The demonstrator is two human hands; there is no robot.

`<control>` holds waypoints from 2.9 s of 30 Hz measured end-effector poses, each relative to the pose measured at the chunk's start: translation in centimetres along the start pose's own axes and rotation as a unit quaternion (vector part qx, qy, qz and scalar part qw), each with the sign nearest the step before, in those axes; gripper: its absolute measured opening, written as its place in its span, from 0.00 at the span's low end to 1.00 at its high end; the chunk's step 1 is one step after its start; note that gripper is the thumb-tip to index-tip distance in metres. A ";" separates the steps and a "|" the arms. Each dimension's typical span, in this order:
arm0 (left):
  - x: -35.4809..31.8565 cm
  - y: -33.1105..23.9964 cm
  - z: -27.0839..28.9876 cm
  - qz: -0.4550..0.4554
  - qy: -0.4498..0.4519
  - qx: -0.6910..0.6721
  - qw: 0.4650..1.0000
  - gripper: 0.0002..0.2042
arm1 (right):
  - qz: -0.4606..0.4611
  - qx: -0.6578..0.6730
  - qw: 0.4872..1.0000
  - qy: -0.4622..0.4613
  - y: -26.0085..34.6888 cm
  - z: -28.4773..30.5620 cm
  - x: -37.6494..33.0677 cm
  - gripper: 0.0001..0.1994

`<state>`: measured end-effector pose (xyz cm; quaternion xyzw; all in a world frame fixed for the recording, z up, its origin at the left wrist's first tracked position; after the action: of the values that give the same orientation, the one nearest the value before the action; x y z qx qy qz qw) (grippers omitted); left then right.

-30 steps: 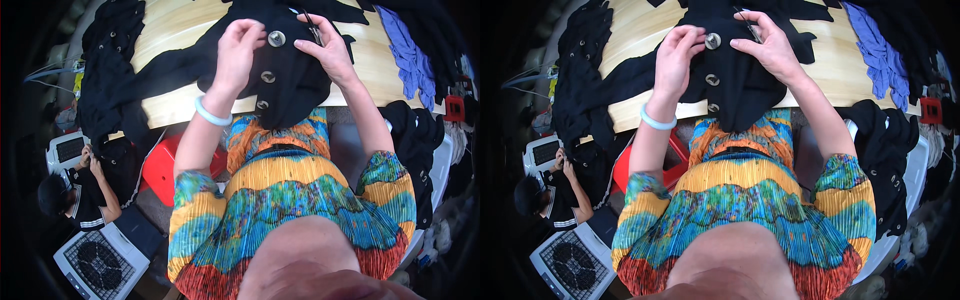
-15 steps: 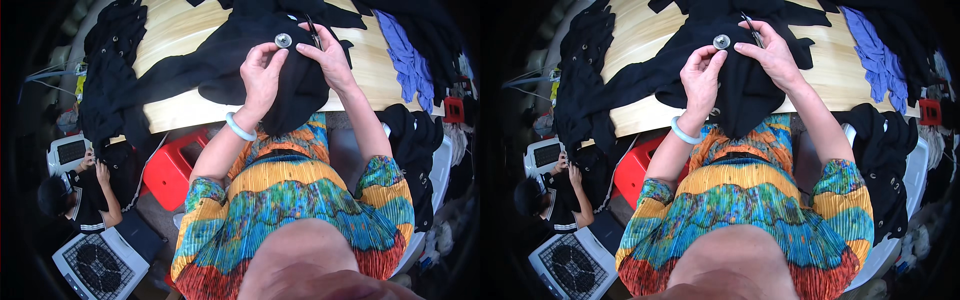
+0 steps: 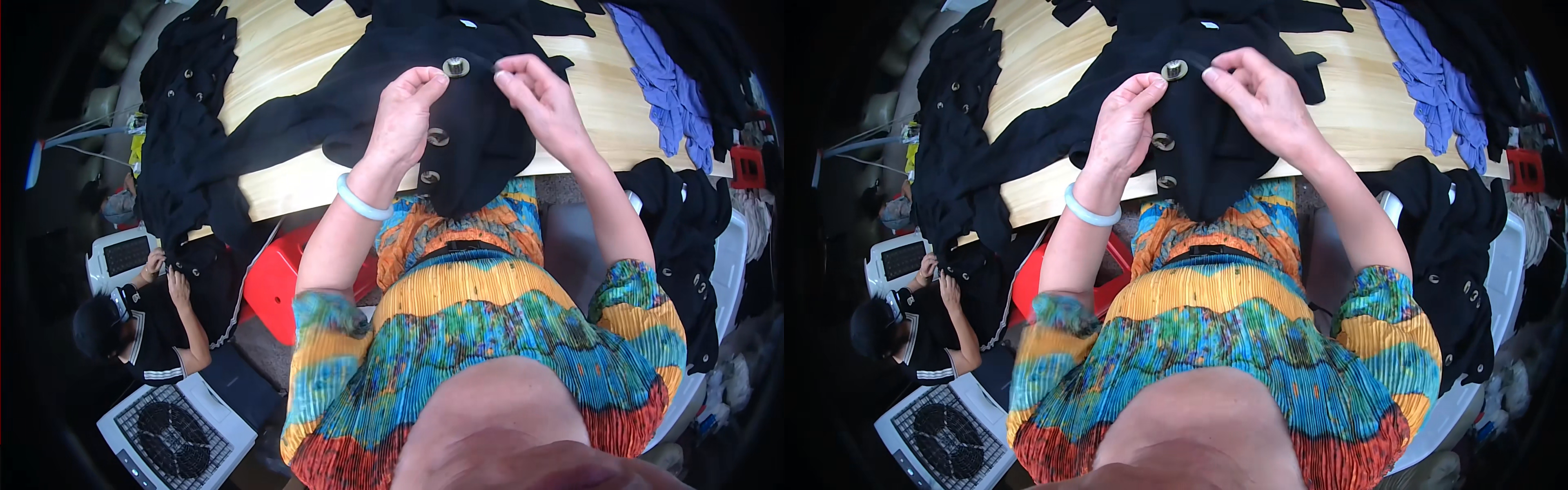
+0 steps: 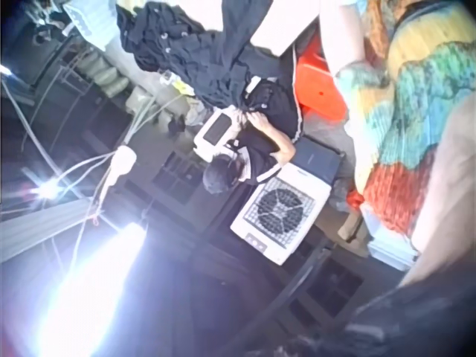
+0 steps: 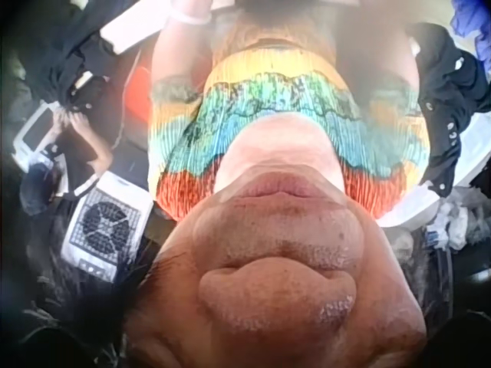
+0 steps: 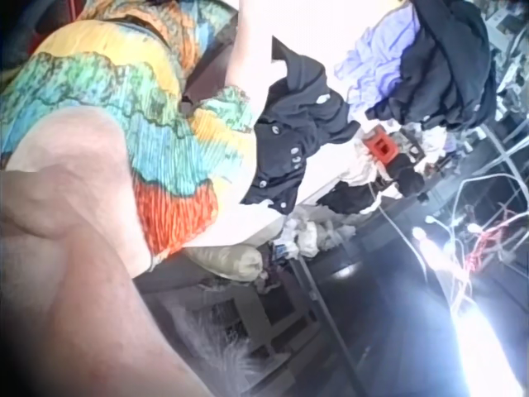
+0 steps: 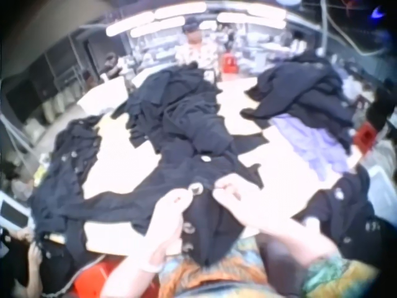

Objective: Trimming loose threads from black garments using thread snips at a workbench.

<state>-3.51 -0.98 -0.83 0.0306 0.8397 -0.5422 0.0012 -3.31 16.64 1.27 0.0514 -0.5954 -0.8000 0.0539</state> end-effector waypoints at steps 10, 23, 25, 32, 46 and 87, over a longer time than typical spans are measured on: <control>-0.6 0.4 -0.6 0.007 0.023 -0.033 0.999 0.03 | -0.097 0.037 0.989 0.109 0.2 -1.0 -1.3 0.12; -1.7 1.2 -1.0 -0.080 -0.024 0.026 0.996 0.02 | -0.121 0.024 0.984 0.127 0.7 -1.3 -0.2 0.15; -1.6 1.2 -1.0 -0.080 -0.019 0.034 0.996 0.02 | -0.093 0.035 0.987 0.130 0.2 -1.4 0.0 0.12; 0.1 -0.3 -0.3 -0.036 -0.001 0.005 0.999 0.04 | 0.058 -0.089 0.990 -0.088 -0.3 -2.2 0.5 0.25; 1.3 -2.6 -2.8 -0.041 0.181 -0.002 0.983 0.14 | 0.027 0.321 0.947 -0.017 7.7 2.3 3.7 0.08; -0.5 2.0 -1.2 -0.406 -0.036 0.379 0.831 0.09 | -0.132 0.385 0.905 0.122 -1.5 -0.7 2.2 0.23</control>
<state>-2.91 0.93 -2.09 -0.3341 0.5047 -0.7703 -0.2004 -5.45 16.12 -0.39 0.2439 -0.8337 -0.4954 -0.0039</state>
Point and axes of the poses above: each hand's wrist, its own x-axis towards the middle knuckle, its own z-axis out of the back of the hand, y = z × x, the point moved 1 cm from there along x, towards the middle knuckle, and after that the axes turned 7 degrees about -z, right-handed, at the moved point
